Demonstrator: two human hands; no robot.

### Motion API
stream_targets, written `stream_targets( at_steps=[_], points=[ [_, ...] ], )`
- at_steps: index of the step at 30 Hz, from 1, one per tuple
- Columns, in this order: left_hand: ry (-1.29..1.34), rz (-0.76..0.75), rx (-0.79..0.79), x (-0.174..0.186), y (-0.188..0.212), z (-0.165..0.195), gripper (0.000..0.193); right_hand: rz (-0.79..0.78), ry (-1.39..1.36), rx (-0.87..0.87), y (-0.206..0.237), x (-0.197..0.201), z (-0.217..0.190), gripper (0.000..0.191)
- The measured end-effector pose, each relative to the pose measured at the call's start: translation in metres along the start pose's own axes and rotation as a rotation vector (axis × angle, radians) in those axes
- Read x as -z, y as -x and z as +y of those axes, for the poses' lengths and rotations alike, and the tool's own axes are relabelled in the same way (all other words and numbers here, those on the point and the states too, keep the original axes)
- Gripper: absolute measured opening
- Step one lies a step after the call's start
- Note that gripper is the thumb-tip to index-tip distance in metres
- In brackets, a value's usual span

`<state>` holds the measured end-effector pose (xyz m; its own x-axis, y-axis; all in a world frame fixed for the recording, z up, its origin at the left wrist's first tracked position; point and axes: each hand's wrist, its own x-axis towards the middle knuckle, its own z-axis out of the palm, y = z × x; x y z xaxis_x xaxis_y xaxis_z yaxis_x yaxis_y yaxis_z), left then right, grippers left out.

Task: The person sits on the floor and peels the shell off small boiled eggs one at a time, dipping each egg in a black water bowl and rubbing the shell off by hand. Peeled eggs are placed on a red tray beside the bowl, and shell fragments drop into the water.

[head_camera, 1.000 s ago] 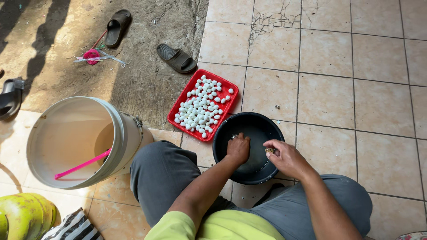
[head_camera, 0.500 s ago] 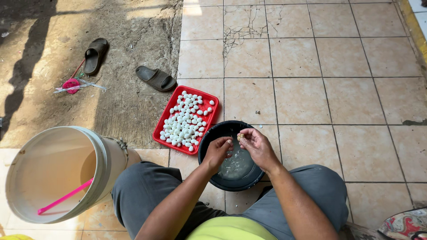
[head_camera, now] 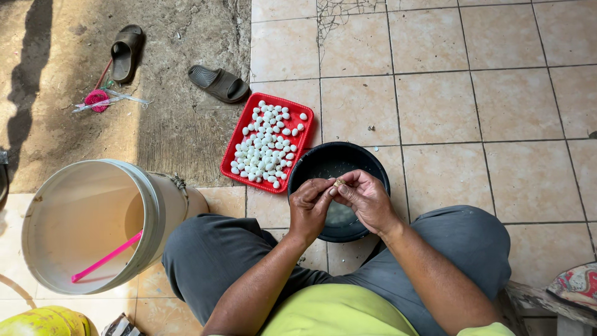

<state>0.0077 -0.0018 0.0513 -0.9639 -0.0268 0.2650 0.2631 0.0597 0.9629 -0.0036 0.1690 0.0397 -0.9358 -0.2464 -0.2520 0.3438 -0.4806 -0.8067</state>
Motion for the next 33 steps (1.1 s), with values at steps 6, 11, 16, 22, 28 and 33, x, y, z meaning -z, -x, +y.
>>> stream_targets(
  at_steps=[6, 11, 16, 22, 28, 33],
  points=[
    [0.244, -0.089, 0.215, 0.001, -0.004, -0.023, 0.014, -0.037, 0.024, 0.002, 0.001, 0.013, 0.001, 0.016],
    [0.603, -0.129, 0.445, 0.004, -0.005, -0.029, 0.021, -0.077, -0.043, 0.05, -0.003, 0.014, 0.007, 0.015],
    [0.289, -0.127, 0.255, -0.003, 0.001, -0.022, 0.035, 0.033, 0.118, 0.192, -0.003, 0.004, 0.005, 0.017],
    [0.463, -0.073, 0.358, 0.0, -0.001, -0.027, 0.03, 0.069, 0.703, 0.477, 0.007, -0.011, -0.01, 0.013],
    [0.48, -0.077, 0.323, -0.004, 0.002, -0.024, 0.033, 0.083, 0.777, 0.499, 0.011, -0.024, -0.026, 0.008],
    [0.27, -0.102, 0.175, -0.003, 0.0, -0.012, 0.029, 0.055, 1.203, 0.879, 0.013, -0.028, -0.039, 0.017]
  ],
)
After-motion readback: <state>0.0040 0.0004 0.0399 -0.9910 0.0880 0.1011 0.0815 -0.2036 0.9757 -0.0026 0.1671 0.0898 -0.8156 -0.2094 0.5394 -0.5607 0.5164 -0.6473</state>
